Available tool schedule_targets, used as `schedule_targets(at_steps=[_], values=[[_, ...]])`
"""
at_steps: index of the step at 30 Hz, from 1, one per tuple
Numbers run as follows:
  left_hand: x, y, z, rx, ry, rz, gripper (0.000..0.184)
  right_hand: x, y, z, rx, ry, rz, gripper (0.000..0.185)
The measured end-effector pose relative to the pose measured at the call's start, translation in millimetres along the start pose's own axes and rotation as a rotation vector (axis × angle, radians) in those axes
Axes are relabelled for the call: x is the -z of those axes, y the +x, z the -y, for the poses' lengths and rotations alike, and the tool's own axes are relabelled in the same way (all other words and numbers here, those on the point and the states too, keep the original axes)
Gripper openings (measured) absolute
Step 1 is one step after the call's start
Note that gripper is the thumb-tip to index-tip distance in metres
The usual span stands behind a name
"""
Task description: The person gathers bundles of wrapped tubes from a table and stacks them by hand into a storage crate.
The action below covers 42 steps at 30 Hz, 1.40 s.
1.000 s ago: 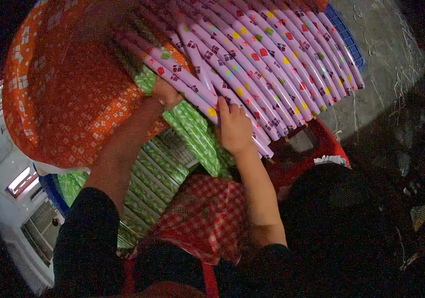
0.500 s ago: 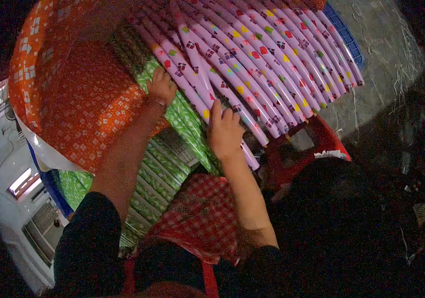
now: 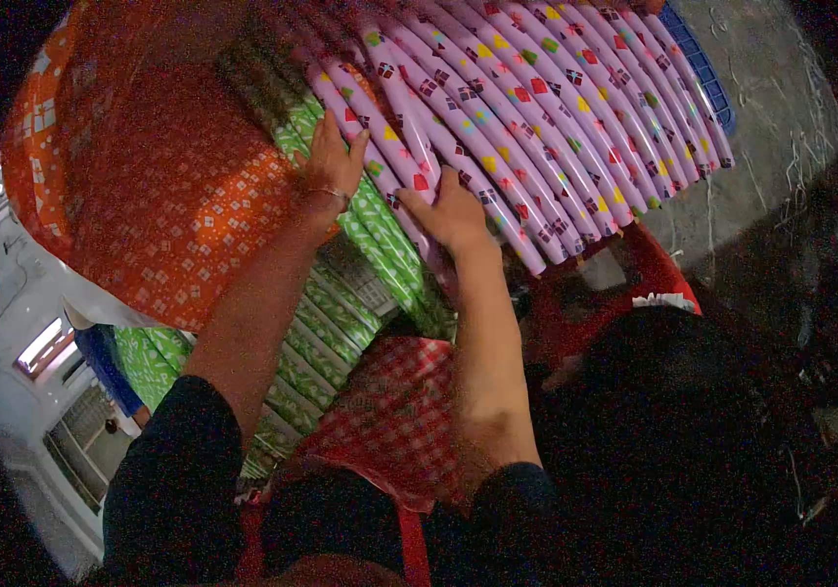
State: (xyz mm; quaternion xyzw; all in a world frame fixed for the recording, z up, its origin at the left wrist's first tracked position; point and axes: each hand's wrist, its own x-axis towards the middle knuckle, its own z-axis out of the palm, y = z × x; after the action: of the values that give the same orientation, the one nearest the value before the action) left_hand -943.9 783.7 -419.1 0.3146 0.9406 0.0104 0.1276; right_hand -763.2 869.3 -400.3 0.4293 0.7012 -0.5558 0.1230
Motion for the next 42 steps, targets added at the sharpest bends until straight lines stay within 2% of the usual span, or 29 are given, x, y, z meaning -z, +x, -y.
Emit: schedule_targets(at_steps=[1,3,4,5,7,8,12,14,18,21,24,27,28,30,31,35,36,38,42], values=[[-6.1,2.6,1.8,0.005,-0.022,-0.080,0.063,1.5,3.1,-0.6,-0.001,-0.013,0.015,0.071],[-6.6,5.7,11.5,-0.032,-0.182,-0.076,0.053,2.8,3.7,-1.3,0.053,-0.004,-0.081,0.067],[-18.8,8.7,22.3,-0.071,-0.181,-0.134,0.044,4.6,2.4,-2.0,-0.013,-0.106,-0.110,0.064],[-14.0,7.5,21.6,-0.067,-0.184,-0.134,0.044,4.9,-0.4,-0.8,-0.013,-0.111,-0.108,0.064],[-3.9,5.6,16.9,-0.114,0.076,0.018,0.039,6.5,-5.6,-2.1,0.037,-0.259,-0.337,0.062],[-10.4,0.4,16.4,-0.212,0.154,-0.085,0.037,9.6,-6.4,-2.8,0.114,-0.340,-0.433,0.063],[-19.2,-0.9,17.2,-0.315,0.132,-0.131,0.040,22.5,-8.7,-7.6,0.072,-0.357,-0.356,0.069],[-14.8,2.1,15.9,-0.394,0.075,-0.148,0.040,21.1,-8.7,-13.5,0.170,-0.336,-0.405,0.071],[-6.2,1.2,4.1,-0.363,0.109,-0.089,0.041,21.0,-8.6,-11.7,0.107,-0.239,-0.432,0.068],[-5.6,6.3,-4.1,-0.350,-0.028,-0.045,0.046,30.6,-3.4,-8.0,0.045,-0.141,-0.363,0.061],[-3.8,5.5,-9.7,-0.368,0.147,-0.066,0.047,36.7,-3.0,-5.2,0.044,-0.100,-0.374,0.060],[8.0,7.4,-10.6,-0.421,0.315,-0.053,0.046,35.0,-6.9,-6.1,0.153,-0.179,-0.446,0.058],[12.2,8.6,-9.6,-0.429,0.352,-0.020,0.045,34.6,-9.2,-6.6,0.230,-0.185,-0.540,0.052],[16.7,15.9,-7.3,-0.445,0.407,0.013,0.045,40.8,-5.4,-6.9,0.181,-0.197,-0.471,0.042],[15.0,21.5,-7.1,-0.474,0.431,0.047,0.044,41.7,-4.6,-8.8,0.226,-0.203,-0.536,0.034],[7.9,34.8,-3.3,-0.561,0.414,0.104,0.040,62.3,-12.6,-2.9,0.233,-0.289,-0.569,0.030],[9.1,36.5,-5.8,-0.545,0.400,0.099,0.043,65.7,-17.7,0.4,0.233,-0.286,-0.546,0.030],[30.0,36.5,-18.9,-0.474,0.465,0.271,0.043,62.6,-28.4,2.3,0.256,-0.252,-0.588,0.031],[50.0,35.3,-29.2,-0.513,0.610,0.327,0.051,45.9,-54.0,0.7,0.201,-0.245,-0.550,0.034]])
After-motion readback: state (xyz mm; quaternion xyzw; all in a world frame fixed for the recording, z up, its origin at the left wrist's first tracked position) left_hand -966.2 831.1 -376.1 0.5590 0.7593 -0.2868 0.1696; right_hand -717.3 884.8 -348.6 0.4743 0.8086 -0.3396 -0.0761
